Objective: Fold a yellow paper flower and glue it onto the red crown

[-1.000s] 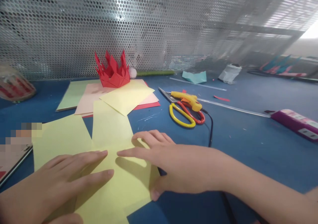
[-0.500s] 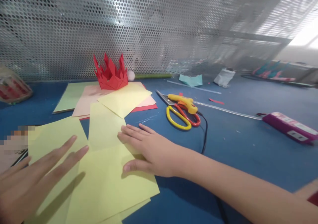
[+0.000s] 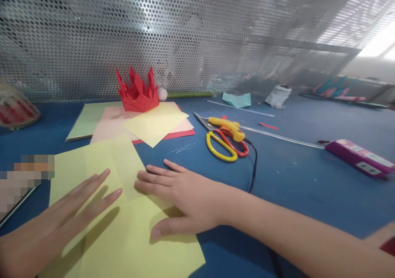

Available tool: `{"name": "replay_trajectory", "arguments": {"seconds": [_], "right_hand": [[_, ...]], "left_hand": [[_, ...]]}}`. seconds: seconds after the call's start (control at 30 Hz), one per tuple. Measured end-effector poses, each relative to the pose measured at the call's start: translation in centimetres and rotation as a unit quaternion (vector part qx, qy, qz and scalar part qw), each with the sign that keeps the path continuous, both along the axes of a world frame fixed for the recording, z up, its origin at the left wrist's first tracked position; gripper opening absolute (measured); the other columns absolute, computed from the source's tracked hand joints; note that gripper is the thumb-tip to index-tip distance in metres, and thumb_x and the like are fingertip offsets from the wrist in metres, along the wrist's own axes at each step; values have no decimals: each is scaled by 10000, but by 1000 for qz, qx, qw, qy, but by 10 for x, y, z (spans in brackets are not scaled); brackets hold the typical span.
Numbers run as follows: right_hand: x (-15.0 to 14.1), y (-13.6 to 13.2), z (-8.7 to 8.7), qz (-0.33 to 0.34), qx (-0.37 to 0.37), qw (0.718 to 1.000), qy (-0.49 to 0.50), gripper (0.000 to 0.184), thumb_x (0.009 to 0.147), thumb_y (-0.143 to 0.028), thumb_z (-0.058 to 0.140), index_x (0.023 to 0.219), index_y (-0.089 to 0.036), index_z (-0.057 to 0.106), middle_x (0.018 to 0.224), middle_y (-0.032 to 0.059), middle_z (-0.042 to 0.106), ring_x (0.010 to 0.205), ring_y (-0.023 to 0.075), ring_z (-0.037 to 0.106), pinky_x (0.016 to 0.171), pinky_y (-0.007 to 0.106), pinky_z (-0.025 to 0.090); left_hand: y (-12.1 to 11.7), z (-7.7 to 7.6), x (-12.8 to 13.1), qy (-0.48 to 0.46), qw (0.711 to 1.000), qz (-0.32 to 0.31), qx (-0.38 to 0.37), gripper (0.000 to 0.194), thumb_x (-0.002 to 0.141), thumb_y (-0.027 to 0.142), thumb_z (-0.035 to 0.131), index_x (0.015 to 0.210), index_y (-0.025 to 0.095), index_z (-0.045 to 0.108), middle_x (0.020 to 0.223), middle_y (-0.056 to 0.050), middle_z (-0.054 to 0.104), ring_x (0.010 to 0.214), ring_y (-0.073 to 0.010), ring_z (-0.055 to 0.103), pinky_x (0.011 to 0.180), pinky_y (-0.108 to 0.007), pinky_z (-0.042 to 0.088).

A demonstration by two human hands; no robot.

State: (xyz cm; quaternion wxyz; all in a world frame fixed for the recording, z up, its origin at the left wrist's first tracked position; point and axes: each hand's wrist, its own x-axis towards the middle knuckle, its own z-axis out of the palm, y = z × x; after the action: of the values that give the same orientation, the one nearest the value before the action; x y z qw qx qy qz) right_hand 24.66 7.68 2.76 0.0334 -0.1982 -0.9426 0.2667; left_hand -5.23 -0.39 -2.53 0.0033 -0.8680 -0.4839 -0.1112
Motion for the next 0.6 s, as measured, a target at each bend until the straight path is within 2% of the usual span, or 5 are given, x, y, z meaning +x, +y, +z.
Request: {"name": "replay_trajectory", "arguments": {"seconds": [0.1,0.2,0.33,0.43,0.6], "right_hand": [[-1,-1,-1,14,3,1000,7,807,937,-577,576,1563,-142,313,1633,88,239,1531,251,201,1252,468,-11],[-2,-1,-2,23,4,1000,10,785,942,-577,566,1558,-151,330,1630,83,249,1531,246,202,1252,465,-12],[-3,-1,-1,29,4,1000,5,770,951,-563,560,1566,-173,312,1638,59,230,1539,241,163,1247,477,-33],[-3,-1,-1,29,2,1000,5,766,954,-552,560,1570,-176,301,1635,64,240,1540,246,162,1246,489,-31],[-2,0,-3,43,4,999,25,768,955,-524,572,1575,-178,280,1623,101,275,1533,233,196,1241,508,-12]], "left_hand": [[0,9,3,14,999,-33,-33,847,923,411,557,1550,505,-4,1670,35,192,1468,-375,318,1032,-532,500],[-2,16,-4,11,992,-82,-92,1129,718,701,650,1586,399,-6,1662,-29,230,1457,-408,335,1040,-526,497],[1,17,-8,2,990,-121,-72,1098,743,704,565,1589,369,-50,1644,-6,287,1437,-356,399,1096,-498,449],[7,23,-3,-11,989,-142,-46,1177,714,684,655,1589,354,-59,1618,-17,365,1393,-338,479,1163,-486,364],[11,35,-3,-4,993,-86,-84,1210,624,796,692,1575,445,30,1591,18,427,1394,-318,485,1187,-466,325]]}}
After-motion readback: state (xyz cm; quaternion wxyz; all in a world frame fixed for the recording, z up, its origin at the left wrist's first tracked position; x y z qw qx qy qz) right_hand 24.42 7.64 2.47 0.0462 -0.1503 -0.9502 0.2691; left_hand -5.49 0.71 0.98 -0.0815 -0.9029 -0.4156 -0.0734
